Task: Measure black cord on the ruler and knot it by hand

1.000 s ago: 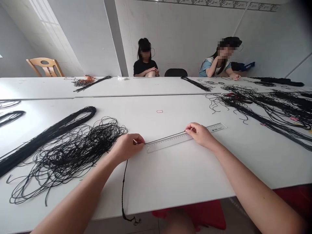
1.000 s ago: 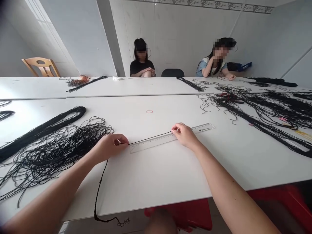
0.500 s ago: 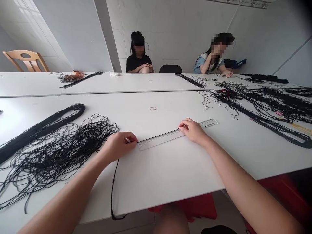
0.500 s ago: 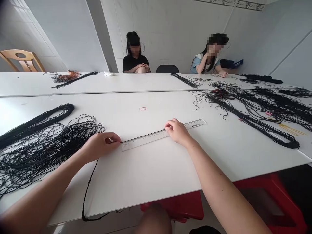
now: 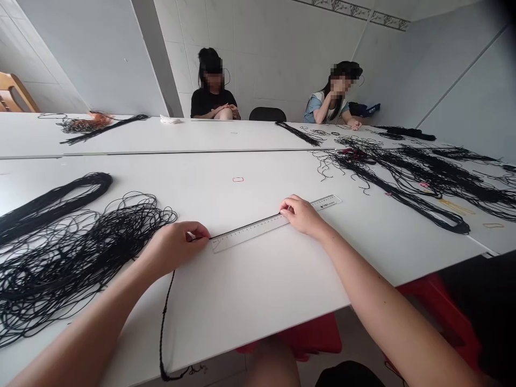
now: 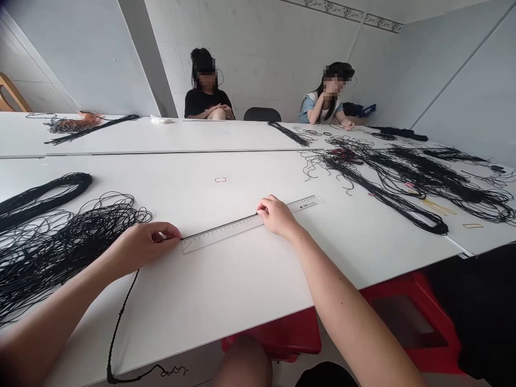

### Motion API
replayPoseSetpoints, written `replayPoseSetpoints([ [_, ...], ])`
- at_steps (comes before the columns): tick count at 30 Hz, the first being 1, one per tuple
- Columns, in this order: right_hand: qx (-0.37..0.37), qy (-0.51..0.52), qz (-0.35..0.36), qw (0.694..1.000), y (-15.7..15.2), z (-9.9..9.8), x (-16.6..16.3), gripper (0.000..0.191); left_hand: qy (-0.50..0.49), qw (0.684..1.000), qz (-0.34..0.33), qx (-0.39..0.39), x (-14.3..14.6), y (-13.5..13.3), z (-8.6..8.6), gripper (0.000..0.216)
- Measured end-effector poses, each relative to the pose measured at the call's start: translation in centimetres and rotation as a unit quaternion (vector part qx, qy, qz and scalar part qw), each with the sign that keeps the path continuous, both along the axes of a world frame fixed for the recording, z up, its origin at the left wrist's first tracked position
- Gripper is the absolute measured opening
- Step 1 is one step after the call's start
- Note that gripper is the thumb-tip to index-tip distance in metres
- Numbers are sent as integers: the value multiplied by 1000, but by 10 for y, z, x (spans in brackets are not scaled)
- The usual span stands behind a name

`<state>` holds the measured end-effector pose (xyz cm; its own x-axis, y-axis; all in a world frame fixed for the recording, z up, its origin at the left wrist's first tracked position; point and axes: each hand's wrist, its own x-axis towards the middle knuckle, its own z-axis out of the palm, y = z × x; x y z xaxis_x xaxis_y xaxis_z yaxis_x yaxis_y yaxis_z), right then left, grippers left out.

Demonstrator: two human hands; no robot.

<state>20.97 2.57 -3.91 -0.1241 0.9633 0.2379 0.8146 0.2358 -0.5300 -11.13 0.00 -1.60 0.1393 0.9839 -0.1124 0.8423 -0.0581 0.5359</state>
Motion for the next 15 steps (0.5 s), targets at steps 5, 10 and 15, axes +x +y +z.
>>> replayPoseSetpoints([
  [5,2,-4,-1,1000,0,0,0,13,0,1000,2,3,-2,1,-2,24],
  [10,-5,-8,-5,1000,1,0,1,12,13,1000,4,2,-1,1,-1,23],
  [15,-2,-9,-4,1000,0,1,0,12,22,1000,6,-4,2,1,1,23],
])
